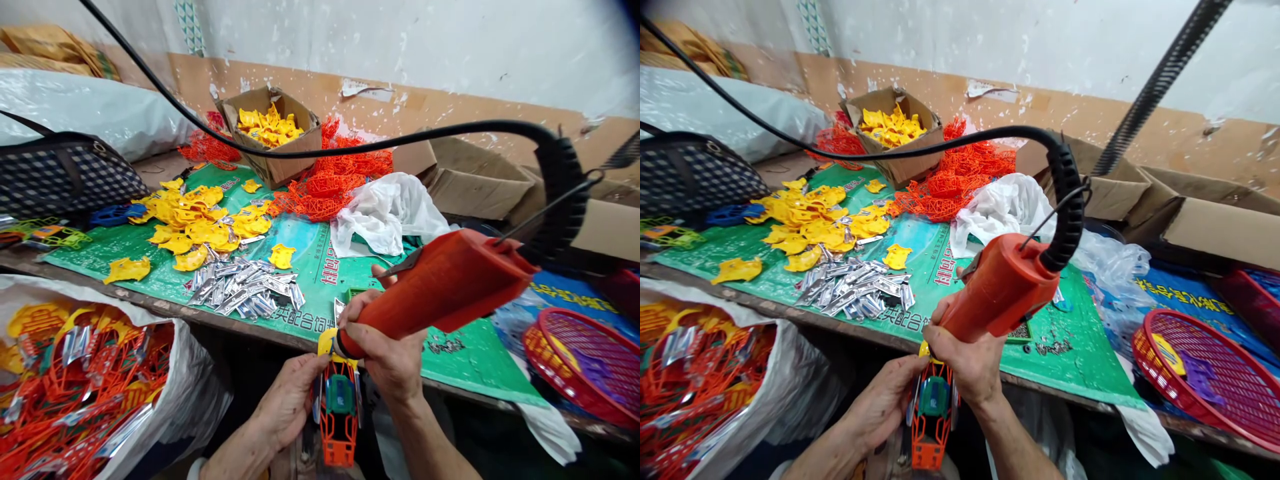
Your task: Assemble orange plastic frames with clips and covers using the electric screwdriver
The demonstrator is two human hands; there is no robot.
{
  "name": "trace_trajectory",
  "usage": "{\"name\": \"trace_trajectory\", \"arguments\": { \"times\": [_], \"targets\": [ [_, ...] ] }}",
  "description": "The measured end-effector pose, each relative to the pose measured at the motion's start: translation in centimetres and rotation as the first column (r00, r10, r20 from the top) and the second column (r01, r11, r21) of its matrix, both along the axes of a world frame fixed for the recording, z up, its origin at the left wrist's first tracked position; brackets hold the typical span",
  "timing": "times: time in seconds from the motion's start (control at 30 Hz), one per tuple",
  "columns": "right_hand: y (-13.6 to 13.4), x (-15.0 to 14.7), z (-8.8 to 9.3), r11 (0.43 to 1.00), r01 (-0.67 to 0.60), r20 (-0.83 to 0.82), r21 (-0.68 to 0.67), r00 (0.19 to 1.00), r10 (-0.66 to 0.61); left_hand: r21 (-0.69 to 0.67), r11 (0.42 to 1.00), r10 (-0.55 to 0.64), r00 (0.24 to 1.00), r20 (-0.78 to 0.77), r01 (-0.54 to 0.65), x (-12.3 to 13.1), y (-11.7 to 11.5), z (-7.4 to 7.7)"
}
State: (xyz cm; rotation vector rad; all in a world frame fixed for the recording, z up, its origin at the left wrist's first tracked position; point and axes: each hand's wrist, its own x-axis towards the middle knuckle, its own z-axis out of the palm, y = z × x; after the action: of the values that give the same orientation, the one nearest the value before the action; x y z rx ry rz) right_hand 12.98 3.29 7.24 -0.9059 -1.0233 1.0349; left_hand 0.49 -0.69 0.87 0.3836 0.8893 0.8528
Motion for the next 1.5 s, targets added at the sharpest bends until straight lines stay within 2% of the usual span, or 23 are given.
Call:
{"name": "trace_trajectory", "arguments": {
  "times": [0.5, 0.87, 1.07, 1.37, 1.5],
  "targets": [
    [0.0, -0.2, 0.0, 1.0, 0.009, -0.006, 0.018, 1.0, -0.009, 0.016, 1.0, -0.005, 0.999, 0.053, 0.005, -0.1, 0.0, -0.6],
    [0.0, -0.2, 0.1, 1.0, -0.001, -0.024, -0.009, 1.0, 0.001, -0.04, 0.999, -0.009, 0.999, 0.05, 0.011, -0.1, -0.1, 0.5],
    [0.1, -0.3, 0.1, 1.0, 0.004, -0.044, -0.003, 0.999, -0.004, -0.038, 0.999, 0.012, 0.994, 0.107, -0.008, -0.2, -0.1, 0.3],
    [0.1, -0.1, 0.6, 0.998, 0.029, 0.035, 0.055, 0.999, -0.031, -0.057, 0.998, 0.02, 0.993, 0.113, -0.013, -0.2, 0.1, 0.3],
    [-0.1, -0.3, 0.7, 0.999, 0.006, 0.056, 0.034, 0.998, -0.008, -0.047, 0.999, 0.006, 0.992, 0.128, 0.0, -0.2, -0.1, 0.1]
  ]
}}
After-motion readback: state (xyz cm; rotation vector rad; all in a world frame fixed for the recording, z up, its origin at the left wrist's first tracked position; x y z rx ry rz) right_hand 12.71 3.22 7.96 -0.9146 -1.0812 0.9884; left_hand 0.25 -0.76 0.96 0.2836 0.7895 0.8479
